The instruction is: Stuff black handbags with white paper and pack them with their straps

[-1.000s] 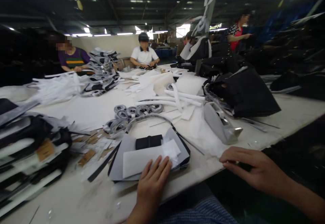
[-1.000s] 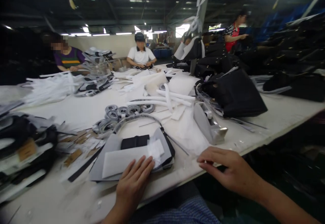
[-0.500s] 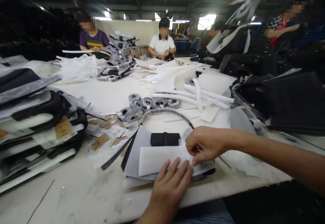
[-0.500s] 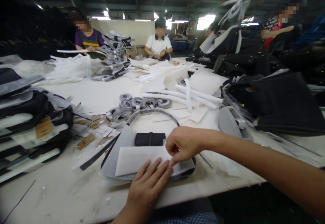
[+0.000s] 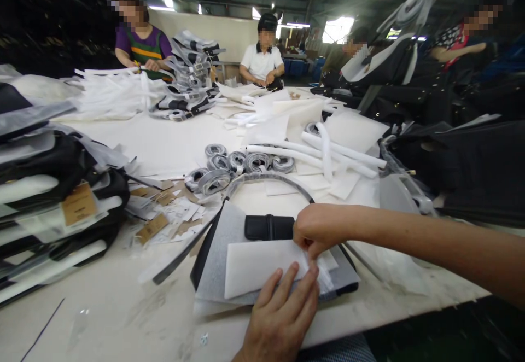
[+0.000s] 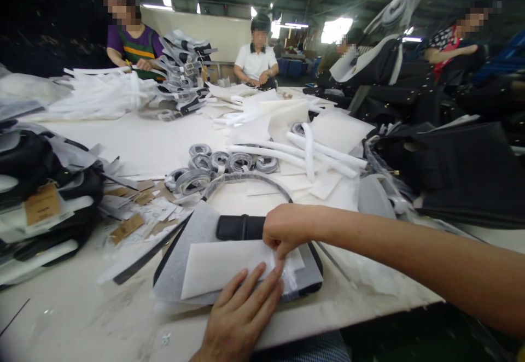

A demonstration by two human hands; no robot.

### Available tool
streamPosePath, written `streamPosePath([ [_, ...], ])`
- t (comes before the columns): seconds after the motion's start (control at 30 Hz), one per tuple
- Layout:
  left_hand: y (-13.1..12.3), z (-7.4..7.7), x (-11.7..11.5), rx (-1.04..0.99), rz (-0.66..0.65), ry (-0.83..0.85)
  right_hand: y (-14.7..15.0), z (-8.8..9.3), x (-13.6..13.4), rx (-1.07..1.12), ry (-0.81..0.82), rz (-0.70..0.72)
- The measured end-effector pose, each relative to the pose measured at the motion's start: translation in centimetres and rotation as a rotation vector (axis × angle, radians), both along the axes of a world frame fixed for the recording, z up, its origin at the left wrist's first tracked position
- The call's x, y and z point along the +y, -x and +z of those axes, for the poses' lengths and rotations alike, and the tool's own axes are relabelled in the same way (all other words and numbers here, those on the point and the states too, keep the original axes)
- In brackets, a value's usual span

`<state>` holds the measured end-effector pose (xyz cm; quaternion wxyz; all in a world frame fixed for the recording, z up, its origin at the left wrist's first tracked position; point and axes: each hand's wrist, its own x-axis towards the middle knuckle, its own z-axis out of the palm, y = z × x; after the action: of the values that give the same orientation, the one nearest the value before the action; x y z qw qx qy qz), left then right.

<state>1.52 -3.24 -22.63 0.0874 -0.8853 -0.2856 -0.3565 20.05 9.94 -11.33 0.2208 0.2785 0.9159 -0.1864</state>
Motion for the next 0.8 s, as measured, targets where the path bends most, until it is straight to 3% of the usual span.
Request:
streamPosePath([
  [0.13, -0.3, 0.0, 0.2, -0.044, -0.004, -0.009, 0.5, -0.7, 0.7, -0.013, 0.043, 0.009],
  [0.33, -0.8, -0.1, 0.4, -0.101, 0.024, -0.054, 0.7, -1.5, 2.4, -0.151, -0.055, 0.002],
  [0.57, -1.1, 0.4, 0.6, -0.157, 0.042, -0.103, -2.4, -2.8, 5.8, 0.000, -0.030, -0.348],
  [0.67, -1.2, 0.7, 0.6, -0.149, 0.048, -0.123, -3.3, -1.8, 4.8, 0.099, -0.126, -0.428],
  [0.73, -1.2, 0.7, 0.6, -0.148, 0.051, -0.131, -3.8, -1.4, 2.7, 0.201, -0.172, -0.462],
  [0.8, -1.2, 0.7, 0.5, -0.155, 0.049, -0.136, -4.1, -1.6, 0.2, 0.287, -0.114, -0.443],
])
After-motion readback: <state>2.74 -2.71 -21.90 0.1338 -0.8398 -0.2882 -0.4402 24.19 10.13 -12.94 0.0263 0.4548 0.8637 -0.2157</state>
